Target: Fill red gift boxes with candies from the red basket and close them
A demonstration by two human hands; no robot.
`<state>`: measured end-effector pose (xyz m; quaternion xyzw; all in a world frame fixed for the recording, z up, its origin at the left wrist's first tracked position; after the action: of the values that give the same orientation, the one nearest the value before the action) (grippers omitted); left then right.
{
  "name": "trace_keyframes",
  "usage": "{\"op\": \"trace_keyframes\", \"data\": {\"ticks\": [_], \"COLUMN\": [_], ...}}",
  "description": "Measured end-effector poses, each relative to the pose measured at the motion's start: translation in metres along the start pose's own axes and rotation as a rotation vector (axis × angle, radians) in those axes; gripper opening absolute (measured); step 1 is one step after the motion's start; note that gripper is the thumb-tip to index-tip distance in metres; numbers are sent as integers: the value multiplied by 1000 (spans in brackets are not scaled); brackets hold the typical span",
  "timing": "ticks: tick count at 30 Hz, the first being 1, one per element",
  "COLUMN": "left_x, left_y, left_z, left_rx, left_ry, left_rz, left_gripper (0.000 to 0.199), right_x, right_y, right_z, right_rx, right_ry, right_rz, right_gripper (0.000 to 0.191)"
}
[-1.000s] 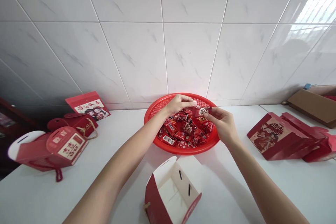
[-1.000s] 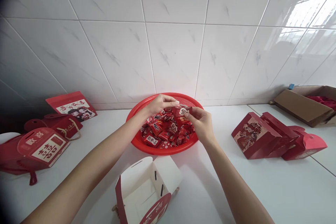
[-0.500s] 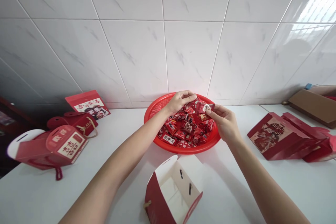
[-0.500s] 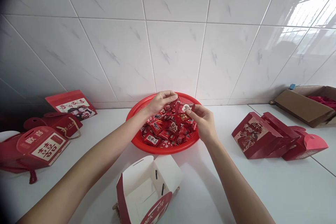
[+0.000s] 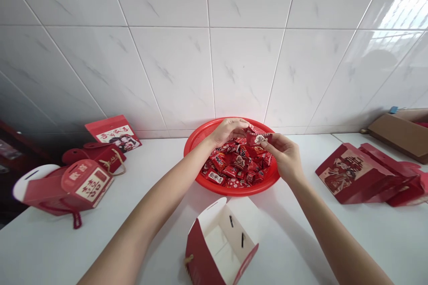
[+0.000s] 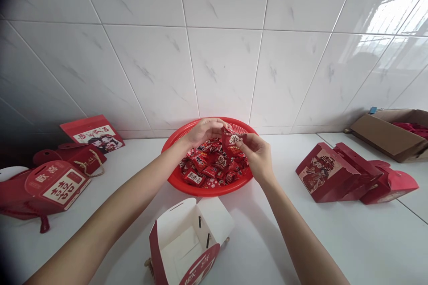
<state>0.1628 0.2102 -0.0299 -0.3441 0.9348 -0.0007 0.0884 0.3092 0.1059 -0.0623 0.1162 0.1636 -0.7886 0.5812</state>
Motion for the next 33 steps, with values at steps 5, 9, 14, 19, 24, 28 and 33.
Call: {"op": "trace_keyframes", "data": {"ticks": [5, 9, 14, 19, 24, 28, 33], "left_x": [-1, -4, -8, -7, -4, -2, -4], "left_y": [5, 13, 16, 13, 3, 2, 0], "left_z": [-2, 0, 4, 4, 3, 1, 3], "left_rx": [-95, -168, -171, -186, -195, -161, -132], "left_ry": [-67, -130, -168, -172, -158, -177, -156], "left_rz": [-85, -183, -175, -173, -101, -106, -66], "left_gripper": [32, 37, 40, 40, 33, 31, 33], "right_x": [-3, -5, -9, -10, -9, -9, -8], "right_y": [1, 5, 10, 11, 11, 12, 10], "right_z": [-2, -2, -4, -6, -6, -6, -9], "right_rx": [-127, -248, -264, -282, -300, -287, -273], "right_ry": [-29, -37, -30, -42, -57, -36, -56], "right_rz": [7, -58, -107, -128, -154, -174, -148], "right_gripper": [30, 29, 29, 30, 32, 33, 32]}}
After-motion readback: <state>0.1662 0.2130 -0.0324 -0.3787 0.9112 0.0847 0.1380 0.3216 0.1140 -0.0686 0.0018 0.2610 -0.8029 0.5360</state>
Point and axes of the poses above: each hand's wrist, its own x-axis away from the middle knuckle, its own y-axis out of the back of the hand, z = x × y, the point moved 6 cm from there along -x, towards the middle knuckle, and after that the axes turned 2 degrees about z, right-handed, at the moved point
